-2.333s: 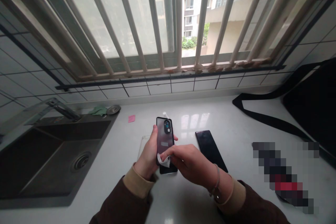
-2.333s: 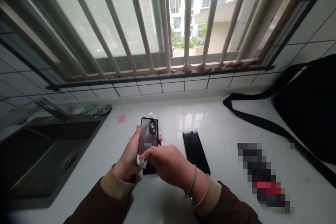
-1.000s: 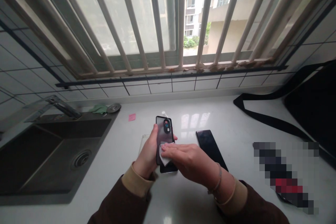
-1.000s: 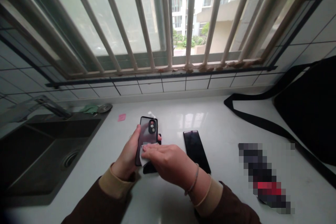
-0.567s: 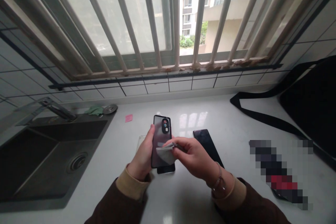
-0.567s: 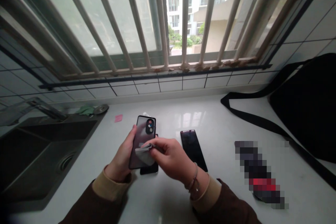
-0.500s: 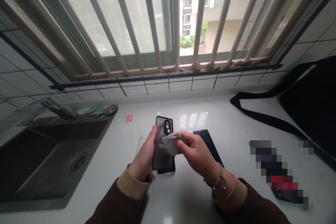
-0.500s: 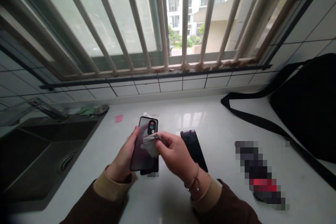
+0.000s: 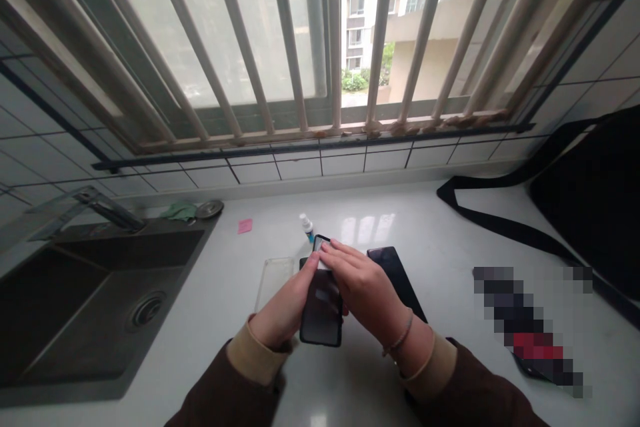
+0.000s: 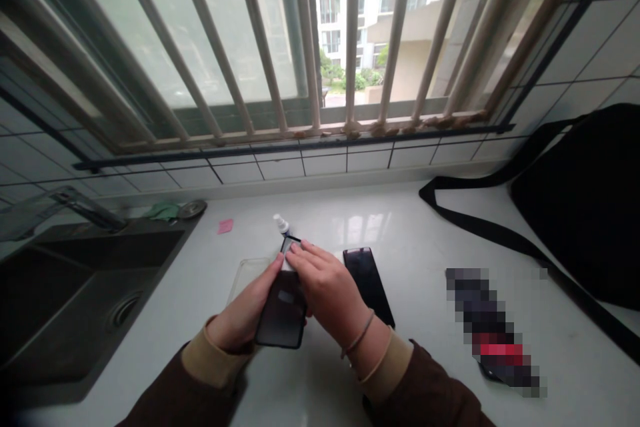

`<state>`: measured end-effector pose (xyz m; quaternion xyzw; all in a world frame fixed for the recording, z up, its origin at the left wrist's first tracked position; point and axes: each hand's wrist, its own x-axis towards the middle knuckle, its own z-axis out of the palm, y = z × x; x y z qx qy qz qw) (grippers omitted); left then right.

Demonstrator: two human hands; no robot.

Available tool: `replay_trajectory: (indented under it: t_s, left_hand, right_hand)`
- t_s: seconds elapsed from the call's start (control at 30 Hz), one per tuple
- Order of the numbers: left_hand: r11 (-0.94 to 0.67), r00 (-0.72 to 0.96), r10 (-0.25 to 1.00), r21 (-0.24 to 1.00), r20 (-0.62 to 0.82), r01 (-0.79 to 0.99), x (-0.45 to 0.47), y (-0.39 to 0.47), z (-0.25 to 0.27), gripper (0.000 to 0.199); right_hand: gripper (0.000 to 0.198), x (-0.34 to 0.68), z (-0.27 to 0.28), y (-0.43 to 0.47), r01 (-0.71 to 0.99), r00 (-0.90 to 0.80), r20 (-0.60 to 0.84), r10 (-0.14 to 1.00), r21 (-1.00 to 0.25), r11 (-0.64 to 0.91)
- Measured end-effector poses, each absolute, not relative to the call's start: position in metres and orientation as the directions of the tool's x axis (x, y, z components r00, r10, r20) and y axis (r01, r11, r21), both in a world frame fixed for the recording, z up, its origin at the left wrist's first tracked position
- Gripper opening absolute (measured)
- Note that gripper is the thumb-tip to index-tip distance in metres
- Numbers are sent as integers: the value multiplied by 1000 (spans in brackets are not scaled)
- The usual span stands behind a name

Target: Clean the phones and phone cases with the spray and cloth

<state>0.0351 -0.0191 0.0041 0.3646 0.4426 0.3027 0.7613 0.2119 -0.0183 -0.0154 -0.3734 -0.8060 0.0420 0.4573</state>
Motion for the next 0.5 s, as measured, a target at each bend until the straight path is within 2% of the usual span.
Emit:
replay_trajectory:
  t_s: [0.2,0.5]
  left_hand:
    - [541,393,792,835,-466,-101,35,-17,0,78]
    - [404,317,885,902,-342,-153,34,-18,8,69]
  right_hand:
    - [42,213,-20,-17,664,-324,640,697,-371,649]
    - [43,216,-15,-15,689,-295,644,706,-368,624]
